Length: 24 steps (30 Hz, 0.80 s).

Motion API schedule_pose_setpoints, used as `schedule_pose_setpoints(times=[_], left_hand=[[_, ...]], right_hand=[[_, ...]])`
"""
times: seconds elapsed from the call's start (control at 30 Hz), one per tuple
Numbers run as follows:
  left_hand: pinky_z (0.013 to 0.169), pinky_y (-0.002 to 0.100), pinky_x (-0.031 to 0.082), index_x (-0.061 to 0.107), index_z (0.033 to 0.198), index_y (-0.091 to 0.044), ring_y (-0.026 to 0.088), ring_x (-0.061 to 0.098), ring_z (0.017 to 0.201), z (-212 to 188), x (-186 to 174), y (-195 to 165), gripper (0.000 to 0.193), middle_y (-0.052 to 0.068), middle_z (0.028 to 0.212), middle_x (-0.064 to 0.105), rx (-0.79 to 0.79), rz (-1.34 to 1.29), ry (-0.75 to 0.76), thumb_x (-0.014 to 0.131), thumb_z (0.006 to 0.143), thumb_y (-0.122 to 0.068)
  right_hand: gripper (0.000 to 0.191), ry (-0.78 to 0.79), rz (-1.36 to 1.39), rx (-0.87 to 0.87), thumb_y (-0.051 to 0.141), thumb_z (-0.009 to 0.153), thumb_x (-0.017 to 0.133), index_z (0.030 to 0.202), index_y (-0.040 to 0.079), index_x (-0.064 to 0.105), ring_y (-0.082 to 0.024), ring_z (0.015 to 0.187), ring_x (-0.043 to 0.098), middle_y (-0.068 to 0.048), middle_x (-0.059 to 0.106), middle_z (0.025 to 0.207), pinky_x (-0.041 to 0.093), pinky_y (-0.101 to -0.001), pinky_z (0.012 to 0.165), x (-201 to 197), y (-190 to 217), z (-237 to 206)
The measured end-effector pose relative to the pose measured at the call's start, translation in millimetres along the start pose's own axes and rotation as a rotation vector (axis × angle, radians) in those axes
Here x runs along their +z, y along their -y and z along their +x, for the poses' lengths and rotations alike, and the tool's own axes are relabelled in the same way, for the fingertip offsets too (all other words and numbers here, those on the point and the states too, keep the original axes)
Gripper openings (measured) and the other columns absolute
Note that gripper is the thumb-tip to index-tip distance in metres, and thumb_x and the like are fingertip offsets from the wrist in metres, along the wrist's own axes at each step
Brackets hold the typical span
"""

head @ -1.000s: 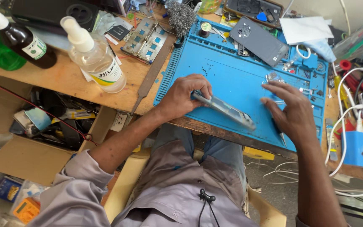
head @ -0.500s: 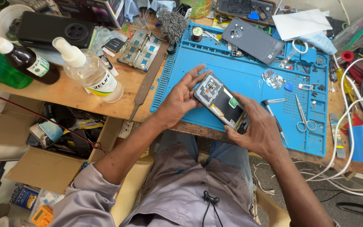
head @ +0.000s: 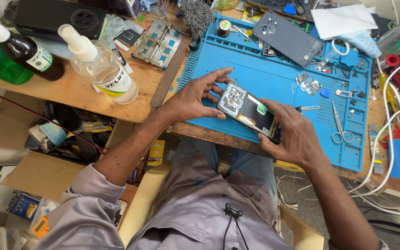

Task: The person uses a screwdriver and tweezers to remove screws and small components from a disassembled smartphone on a blue work mat. They then use a plastic pry tool to separate the screen from the phone frame and continue to remove internal parts with tweezers.

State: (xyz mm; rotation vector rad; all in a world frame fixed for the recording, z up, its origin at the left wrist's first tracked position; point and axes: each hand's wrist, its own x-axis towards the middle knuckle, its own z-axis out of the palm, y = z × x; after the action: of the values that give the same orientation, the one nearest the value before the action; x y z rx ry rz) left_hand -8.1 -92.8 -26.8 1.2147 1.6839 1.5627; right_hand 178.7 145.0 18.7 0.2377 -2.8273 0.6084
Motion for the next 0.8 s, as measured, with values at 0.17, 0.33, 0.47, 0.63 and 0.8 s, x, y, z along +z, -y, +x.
schedule_pose_setpoints(times=[0.17, 0.33, 0.47, 0.63, 0.8], left_hand=[[0.107, 0.037, 0.06, 0.027, 0.162, -0.009, 0.022, 0.063, 0.131, 2.4, 3.2, 0.0, 0.112, 0.013, 0.155, 0.05, -0.001, -0.065, -0.017, 0.093, 0.072, -0.008], [0.104, 0.039, 0.06, 0.03, 0.161, -0.009, 0.023, 0.063, 0.126, 0.3, 0.8, -3.5, 0.113, 0.013, 0.152, 0.054, 0.019, 0.144, -0.027, 0.096, 0.069, -0.01], [0.111, 0.039, 0.057, 0.029, 0.162, -0.009, 0.023, 0.062, 0.13, -3.2, 7.4, -4.6, 0.11, 0.012, 0.152, 0.054, 0.13, 0.101, -0.048, 0.095, 0.074, -0.011], [0.124, 0.04, 0.047, 0.027, 0.165, -0.007, 0.02, 0.048, 0.149, 6.7, 51.0, -7.3, 0.102, 0.008, 0.161, 0.045, 0.236, -0.517, -0.135, 0.091, 0.085, -0.012], [0.13, 0.041, 0.046, 0.037, 0.164, -0.005, 0.023, 0.05, 0.152, 22.8, 65.2, -26.0, 0.096, 0.011, 0.161, 0.049, 0.33, -0.333, -0.221, 0.091, 0.085, -0.012]], right_hand=[[0.078, -0.017, 0.044, -0.011, 0.027, 0.076, 0.075, 0.147, 0.007, 0.05, -0.041, 0.12, 0.063, -0.022, 0.064, 0.134, 0.053, -0.0502, 0.098, 0.1, -1.4, -0.2], [0.085, 0.004, -0.013, -0.03, 0.03, 0.075, 0.076, 0.151, 0.007, 0.046, -0.041, 0.12, 0.062, -0.022, 0.061, 0.137, 0.052, -0.0519, 0.097, -0.6, 3.3, 2.0], [0.091, -0.011, 0.02, -0.032, 0.033, 0.074, 0.082, 0.153, 0.007, 0.044, -0.042, 0.124, 0.06, -0.023, 0.058, 0.141, 0.051, -0.0512, 0.1, 2.7, 5.4, 6.7], [0.093, -0.092, 0.314, 0.053, 0.025, 0.073, 0.087, 0.153, 0.006, 0.044, -0.031, 0.128, 0.063, -0.016, 0.061, 0.142, 0.051, -0.0434, 0.109, 10.9, -1.5, 16.1], [0.087, -0.197, 0.607, -0.069, 0.017, 0.083, 0.083, 0.155, -0.004, 0.04, -0.034, 0.142, 0.052, -0.023, 0.054, 0.152, 0.04, -0.0477, 0.119, 15.1, -1.1, 22.7]])
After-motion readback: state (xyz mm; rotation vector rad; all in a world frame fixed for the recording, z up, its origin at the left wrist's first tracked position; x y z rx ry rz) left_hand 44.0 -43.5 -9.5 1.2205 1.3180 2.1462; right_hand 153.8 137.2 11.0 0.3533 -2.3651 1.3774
